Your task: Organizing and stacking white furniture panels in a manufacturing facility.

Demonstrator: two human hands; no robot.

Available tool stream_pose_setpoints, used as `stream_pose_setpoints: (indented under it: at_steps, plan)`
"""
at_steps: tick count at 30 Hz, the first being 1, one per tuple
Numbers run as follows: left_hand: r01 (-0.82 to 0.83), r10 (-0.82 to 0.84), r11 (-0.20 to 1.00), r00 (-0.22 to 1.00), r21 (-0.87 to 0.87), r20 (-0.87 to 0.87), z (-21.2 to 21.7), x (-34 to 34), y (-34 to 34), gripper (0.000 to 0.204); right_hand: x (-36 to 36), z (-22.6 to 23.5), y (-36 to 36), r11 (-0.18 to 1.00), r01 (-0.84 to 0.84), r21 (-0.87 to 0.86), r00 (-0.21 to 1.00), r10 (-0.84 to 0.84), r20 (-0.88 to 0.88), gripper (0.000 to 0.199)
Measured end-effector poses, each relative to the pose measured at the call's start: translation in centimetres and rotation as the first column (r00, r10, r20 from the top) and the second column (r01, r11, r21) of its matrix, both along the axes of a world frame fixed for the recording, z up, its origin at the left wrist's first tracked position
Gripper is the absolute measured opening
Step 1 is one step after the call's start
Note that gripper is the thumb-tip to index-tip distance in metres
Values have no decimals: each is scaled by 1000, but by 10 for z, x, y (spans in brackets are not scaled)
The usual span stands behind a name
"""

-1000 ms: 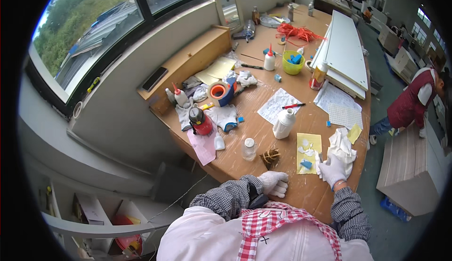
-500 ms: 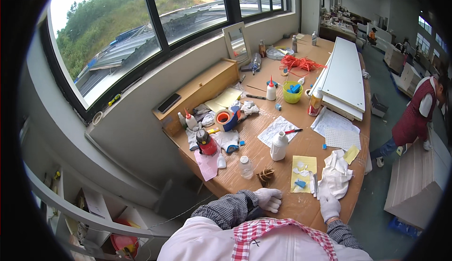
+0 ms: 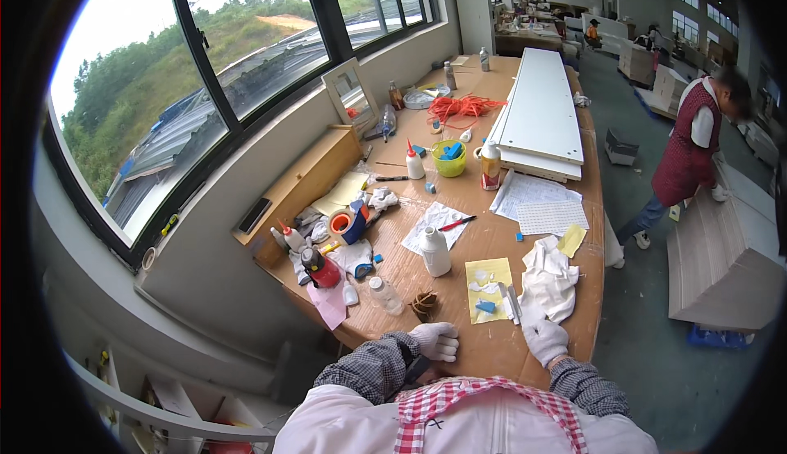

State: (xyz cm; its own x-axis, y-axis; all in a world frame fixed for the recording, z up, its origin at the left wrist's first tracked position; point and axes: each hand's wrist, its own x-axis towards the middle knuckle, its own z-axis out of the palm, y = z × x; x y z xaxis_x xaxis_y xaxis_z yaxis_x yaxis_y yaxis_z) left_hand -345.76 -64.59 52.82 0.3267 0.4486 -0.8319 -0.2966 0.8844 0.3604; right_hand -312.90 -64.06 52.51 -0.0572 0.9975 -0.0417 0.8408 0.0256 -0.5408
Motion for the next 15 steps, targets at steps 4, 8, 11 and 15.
stream_pose_setpoints:
  at_steps: [4, 8, 11, 15]
  plan:
    - [45, -45, 999, 998, -10, 49, 0, 3, 6, 21, 8, 16, -12, 988, 52, -145, 997, -61, -53, 36]
    - [-77, 37, 995, 870, 61, 491, -49, 2, 3, 25, 2, 44, -14, 959, 132, -252, 903, -222, -368, 38]
    - [24, -86, 989, 897, 148, 434, 31, 71, -1, 26, 8, 14, -22, 982, 144, -120, 768, -187, -613, 38]
    - [198, -366, 893, 842, 405, 397, 63, 159, 7, 45, -2, 17, -46, 941, 318, 117, 739, -169, -652, 44]
